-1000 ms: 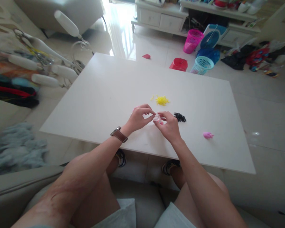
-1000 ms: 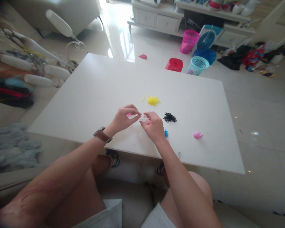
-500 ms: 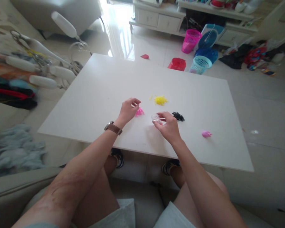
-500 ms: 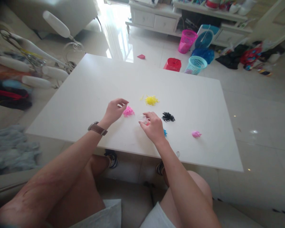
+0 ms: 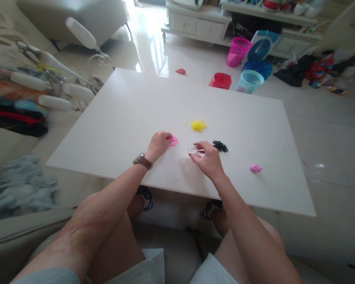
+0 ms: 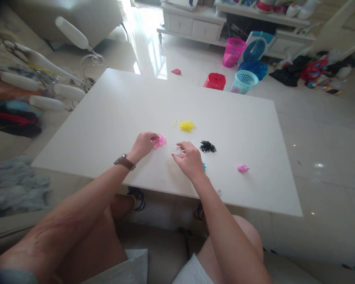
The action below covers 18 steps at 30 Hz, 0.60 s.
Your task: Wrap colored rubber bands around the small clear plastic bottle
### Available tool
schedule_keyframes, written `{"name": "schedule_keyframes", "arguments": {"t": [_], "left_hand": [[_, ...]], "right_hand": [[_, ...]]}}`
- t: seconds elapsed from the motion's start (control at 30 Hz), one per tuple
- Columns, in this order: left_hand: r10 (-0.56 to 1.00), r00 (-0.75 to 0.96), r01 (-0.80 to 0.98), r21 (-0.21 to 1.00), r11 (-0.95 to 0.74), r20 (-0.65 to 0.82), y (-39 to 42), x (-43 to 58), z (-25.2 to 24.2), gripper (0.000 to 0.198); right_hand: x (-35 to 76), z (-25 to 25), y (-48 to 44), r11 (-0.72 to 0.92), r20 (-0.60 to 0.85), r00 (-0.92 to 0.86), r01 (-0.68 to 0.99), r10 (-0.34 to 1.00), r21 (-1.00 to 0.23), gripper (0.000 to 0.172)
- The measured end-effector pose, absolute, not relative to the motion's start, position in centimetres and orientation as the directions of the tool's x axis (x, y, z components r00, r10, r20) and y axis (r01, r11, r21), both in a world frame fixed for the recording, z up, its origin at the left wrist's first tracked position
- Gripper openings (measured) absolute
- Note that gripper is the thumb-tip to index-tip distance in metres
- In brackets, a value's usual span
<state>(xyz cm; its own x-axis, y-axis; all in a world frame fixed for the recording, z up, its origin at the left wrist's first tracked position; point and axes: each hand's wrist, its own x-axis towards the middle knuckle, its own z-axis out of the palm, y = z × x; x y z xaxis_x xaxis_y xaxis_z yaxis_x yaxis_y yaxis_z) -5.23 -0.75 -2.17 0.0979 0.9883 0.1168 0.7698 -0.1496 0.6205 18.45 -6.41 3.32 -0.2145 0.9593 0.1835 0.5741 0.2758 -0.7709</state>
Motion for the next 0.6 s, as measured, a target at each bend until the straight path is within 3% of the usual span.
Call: {"name": "schedule_keyframes", "arguments": {"t": [0.13,0.23,0.47,0.6], "left_hand": [[0.973,0.23,0.575,0.811,-0.105,-0.037,-0.5,-5.4,-0.4,0.012],[0.934,0.356,0.433,0.893,-0.124,-0.043,-0.6,-5.4,0.7,0.02],[0.918,0.395,0.237,0.964,-0.122,0.019,-1.3,-4.7,2.3,0.021],[0.882,0.471,0.249,0.959,-0.135,0.002,-1.5,-4.7,2.8,0.016]], "right_hand": [[18.5,3.2,-6.3,0.251,0.143,-0.221,0.614,0.965,-0.749,0.024],[18.3,3.1,-6.3,0.252,0.13,-0.231,0.642,0.964,-0.724,0.025],[17.1,2.7,-6.2,0.279,0.119,-0.27,0.694,0.955,-0.664,0.024],[16.6,2.5,-5.9,0.272,0.142,-0.239,0.699,0.96,-0.662,0.023]]}}
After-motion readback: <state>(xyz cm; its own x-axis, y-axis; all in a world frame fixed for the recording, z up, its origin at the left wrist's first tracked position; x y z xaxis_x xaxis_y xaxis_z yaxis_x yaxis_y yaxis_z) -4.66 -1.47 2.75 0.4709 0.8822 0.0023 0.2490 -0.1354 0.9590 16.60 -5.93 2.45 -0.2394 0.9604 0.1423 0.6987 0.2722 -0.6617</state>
